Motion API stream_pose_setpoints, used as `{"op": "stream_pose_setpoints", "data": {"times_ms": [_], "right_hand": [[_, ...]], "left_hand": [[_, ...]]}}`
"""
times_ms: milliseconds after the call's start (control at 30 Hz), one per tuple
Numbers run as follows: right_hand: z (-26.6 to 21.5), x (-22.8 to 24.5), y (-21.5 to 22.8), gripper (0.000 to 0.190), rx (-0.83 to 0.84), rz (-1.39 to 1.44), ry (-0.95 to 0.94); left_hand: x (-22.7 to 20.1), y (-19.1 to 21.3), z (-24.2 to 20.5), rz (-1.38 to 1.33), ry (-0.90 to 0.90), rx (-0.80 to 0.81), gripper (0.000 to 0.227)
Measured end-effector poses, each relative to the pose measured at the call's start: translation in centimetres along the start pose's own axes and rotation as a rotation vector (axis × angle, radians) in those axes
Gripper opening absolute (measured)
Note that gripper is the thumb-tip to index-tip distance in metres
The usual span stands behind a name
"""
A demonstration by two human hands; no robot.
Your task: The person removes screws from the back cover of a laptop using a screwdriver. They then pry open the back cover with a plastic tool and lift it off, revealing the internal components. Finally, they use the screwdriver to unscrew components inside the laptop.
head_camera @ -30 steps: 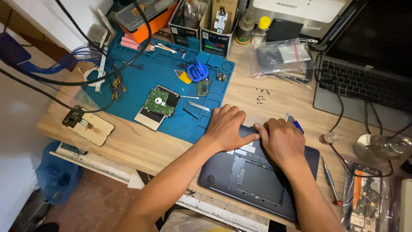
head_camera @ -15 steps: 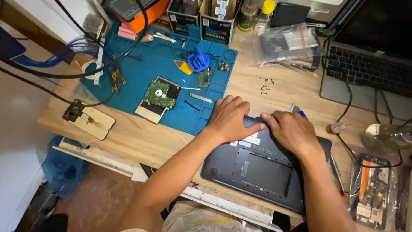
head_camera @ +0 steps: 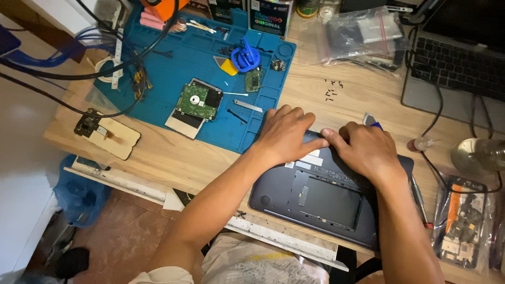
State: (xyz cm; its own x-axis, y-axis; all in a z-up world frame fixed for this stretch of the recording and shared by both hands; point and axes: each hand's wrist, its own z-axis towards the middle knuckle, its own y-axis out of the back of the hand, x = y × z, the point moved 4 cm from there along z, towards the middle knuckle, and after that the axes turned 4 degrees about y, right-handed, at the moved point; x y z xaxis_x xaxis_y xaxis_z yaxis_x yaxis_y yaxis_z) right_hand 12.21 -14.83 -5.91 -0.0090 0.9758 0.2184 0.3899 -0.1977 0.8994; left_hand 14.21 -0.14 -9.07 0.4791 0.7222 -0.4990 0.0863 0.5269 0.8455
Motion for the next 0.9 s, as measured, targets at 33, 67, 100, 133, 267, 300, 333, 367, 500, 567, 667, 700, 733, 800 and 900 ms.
{"op": "stream_pose_setpoints", "data": {"times_ms": [33,67,100,133,267,300,333,367,500,567,667,700,733,800,900], "right_hand": [[-0.1,-0.1,0.0,0.058,0.000,0.001,-0.003],[-0.1,-0.1,-0.1,0.059,0.003,-0.001,-0.006],[-0.2,-0.1,-0.1,0.060,0.007,-0.003,-0.008],[-0.1,-0.3,-0.2,0.060,0.008,-0.003,-0.009],[-0.1,-0.4,-0.2,0.064,-0.024,-0.005,-0.009],[-0.2,-0.3,-0.2,0.064,-0.030,0.001,-0.008],[-0.2,-0.3,-0.2,0.064,-0.029,0.002,-0.010],[-0.2,-0.2,-0.2,0.062,-0.040,-0.007,-0.003],[0.2,-0.7,-0.8,0.063,-0.058,-0.020,0.011],[0.4,-0.8,-0.9,0.063,-0.053,-0.050,0.018],[0.1,-0.3,-0.6,0.059,-0.022,-0.053,-0.013],[0.0,-0.2,-0.3,0.057,0.000,-0.028,-0.055],[0.2,-0.4,-0.6,0.057,0.000,-0.031,-0.045],[0.7,-1.0,-1.1,0.059,-0.031,-0.082,-0.014],[-0.1,-0.3,-0.4,0.062,0.011,-0.021,-0.067]], "left_hand": [[0.0,-0.2,0.0,-0.001,-0.002,0.001,0.048],[0.0,-0.3,0.0,0.017,-0.018,-0.015,0.045],[0.0,-0.4,-0.1,0.035,-0.032,-0.032,0.041],[0.2,-0.8,-0.1,0.035,-0.032,-0.031,0.041],[0.0,-0.5,-0.2,0.045,-0.056,-0.081,0.039],[-0.3,-0.3,-0.3,0.018,-0.055,-0.067,0.037],[-0.1,-0.3,-0.1,0.017,-0.056,-0.065,0.037],[-0.1,-0.4,-0.1,0.018,-0.063,-0.072,0.040],[1.2,-1.8,0.4,-0.055,-0.070,-0.035,0.044],[1.1,-1.5,0.6,-0.086,-0.057,0.019,0.044],[1.2,-1.1,1.7,-0.061,0.040,0.246,0.047],[1.3,-1.2,2.2,-0.007,0.118,0.418,0.050],[1.7,-1.2,2.6,-0.005,0.126,0.412,0.050],[2.4,-1.3,3.3,-0.035,0.108,0.449,0.039],[1.9,0.9,3.3,-0.171,0.184,0.562,0.037]]}}
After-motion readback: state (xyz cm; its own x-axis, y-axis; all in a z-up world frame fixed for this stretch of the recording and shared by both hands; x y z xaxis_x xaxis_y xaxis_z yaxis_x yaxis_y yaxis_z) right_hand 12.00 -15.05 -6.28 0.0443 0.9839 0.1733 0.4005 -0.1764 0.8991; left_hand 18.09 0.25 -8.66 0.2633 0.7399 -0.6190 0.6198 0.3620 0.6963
